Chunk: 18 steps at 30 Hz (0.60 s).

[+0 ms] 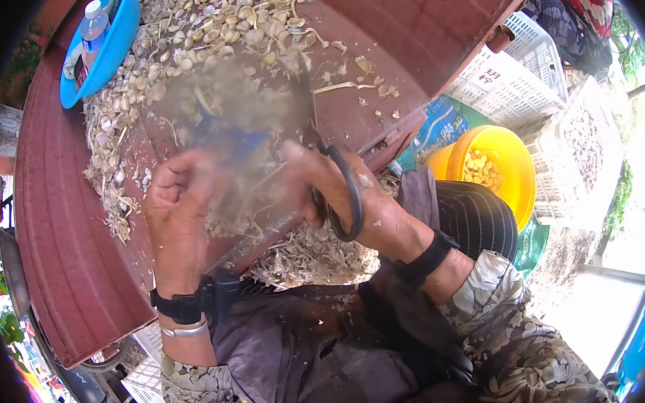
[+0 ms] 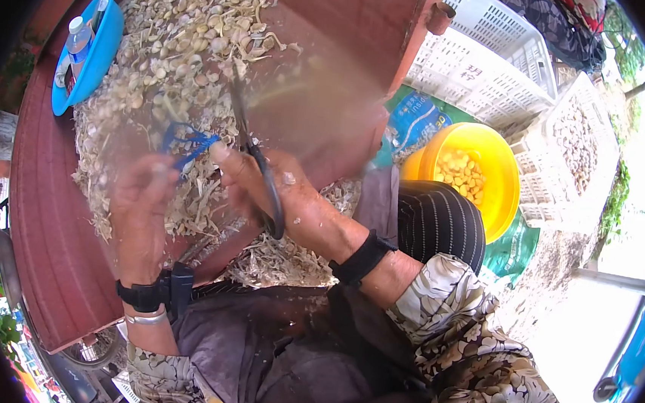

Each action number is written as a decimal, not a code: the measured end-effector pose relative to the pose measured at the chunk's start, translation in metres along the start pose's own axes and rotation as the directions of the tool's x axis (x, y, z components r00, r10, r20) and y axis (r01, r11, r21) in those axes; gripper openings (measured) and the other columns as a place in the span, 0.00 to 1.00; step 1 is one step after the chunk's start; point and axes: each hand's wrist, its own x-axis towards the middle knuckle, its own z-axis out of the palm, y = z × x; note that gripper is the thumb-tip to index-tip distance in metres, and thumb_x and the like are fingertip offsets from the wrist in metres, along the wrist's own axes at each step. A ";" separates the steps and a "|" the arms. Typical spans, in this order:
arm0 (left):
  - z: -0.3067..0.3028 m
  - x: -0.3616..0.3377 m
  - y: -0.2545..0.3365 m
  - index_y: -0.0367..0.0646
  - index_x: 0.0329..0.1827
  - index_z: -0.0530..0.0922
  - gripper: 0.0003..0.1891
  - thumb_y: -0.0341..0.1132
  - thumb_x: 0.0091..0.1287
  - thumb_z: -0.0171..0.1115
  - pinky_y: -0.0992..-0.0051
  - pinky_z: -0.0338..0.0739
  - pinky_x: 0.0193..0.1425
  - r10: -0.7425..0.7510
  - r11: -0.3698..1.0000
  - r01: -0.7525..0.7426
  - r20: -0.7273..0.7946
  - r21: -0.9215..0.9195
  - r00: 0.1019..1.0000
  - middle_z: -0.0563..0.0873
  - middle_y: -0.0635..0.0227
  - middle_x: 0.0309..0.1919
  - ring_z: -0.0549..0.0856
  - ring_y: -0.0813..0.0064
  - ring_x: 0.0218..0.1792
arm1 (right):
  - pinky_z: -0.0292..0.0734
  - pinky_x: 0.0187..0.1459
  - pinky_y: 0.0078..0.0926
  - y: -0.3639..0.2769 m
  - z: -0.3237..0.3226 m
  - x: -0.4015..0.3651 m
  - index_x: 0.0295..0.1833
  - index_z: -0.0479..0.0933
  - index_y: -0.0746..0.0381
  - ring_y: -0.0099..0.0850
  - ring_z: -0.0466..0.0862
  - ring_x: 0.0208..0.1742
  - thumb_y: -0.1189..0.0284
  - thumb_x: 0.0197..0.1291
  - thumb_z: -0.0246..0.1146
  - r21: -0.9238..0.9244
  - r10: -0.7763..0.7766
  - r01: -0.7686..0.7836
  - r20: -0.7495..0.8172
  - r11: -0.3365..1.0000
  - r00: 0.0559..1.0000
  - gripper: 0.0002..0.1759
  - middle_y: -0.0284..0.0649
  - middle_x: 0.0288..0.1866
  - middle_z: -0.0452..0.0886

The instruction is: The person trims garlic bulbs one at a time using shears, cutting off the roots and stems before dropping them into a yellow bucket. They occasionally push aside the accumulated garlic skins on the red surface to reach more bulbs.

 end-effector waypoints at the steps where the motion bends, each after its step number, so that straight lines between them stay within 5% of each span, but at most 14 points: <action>1: 0.002 0.000 0.001 0.40 0.49 0.78 0.11 0.29 0.65 0.62 0.82 0.74 0.42 0.026 0.990 -0.024 -0.007 0.140 1.000 0.84 0.66 0.43 0.82 0.80 0.41 | 0.65 0.24 0.20 0.000 0.000 0.001 0.25 0.74 0.63 0.20 0.73 0.21 0.47 0.68 0.52 -0.001 0.004 -0.004 0.009 1.000 1.000 0.31 0.32 0.17 0.71; 5: -0.010 0.003 -0.013 0.40 0.49 0.78 0.11 0.32 0.67 0.58 0.86 0.68 0.36 0.099 0.920 -0.080 -0.030 0.385 0.995 0.82 0.70 0.38 0.78 0.85 0.34 | 0.63 0.19 0.16 0.010 0.005 0.000 0.27 0.73 0.59 0.16 0.70 0.18 0.44 0.60 0.63 0.092 0.018 -0.020 0.023 0.996 1.000 0.28 0.28 0.18 0.70; 8: -0.017 0.009 -0.012 0.37 0.50 0.78 0.11 0.32 0.69 0.60 0.87 0.67 0.31 0.001 0.987 0.017 -0.119 0.157 0.993 0.78 0.77 0.29 0.73 0.88 0.27 | 0.63 0.19 0.16 0.012 0.006 -0.001 0.27 0.73 0.59 0.16 0.70 0.18 0.45 0.61 0.62 0.088 -0.016 0.016 0.003 0.996 1.000 0.27 0.28 0.18 0.70; 14: -0.033 -0.009 0.014 0.35 0.57 0.76 0.15 0.35 0.73 0.54 0.89 0.65 0.33 -0.036 0.998 0.046 -0.190 0.048 0.981 0.78 0.73 0.35 0.72 0.88 0.32 | 0.63 0.19 0.17 0.008 0.003 -0.004 0.28 0.73 0.60 0.17 0.71 0.19 0.46 0.61 0.62 0.090 -0.008 0.007 0.009 0.996 1.000 0.26 0.28 0.19 0.70; 18: -0.050 -0.083 0.044 0.34 0.58 0.76 0.15 0.32 0.73 0.52 0.87 0.68 0.38 0.017 0.958 0.115 -0.456 0.262 0.890 0.80 0.71 0.43 0.74 0.88 0.37 | 0.63 0.19 0.18 0.001 0.002 -0.007 0.28 0.74 0.61 0.17 0.70 0.19 0.47 0.62 0.62 0.040 0.019 -0.017 -0.052 0.999 0.998 0.27 0.29 0.18 0.71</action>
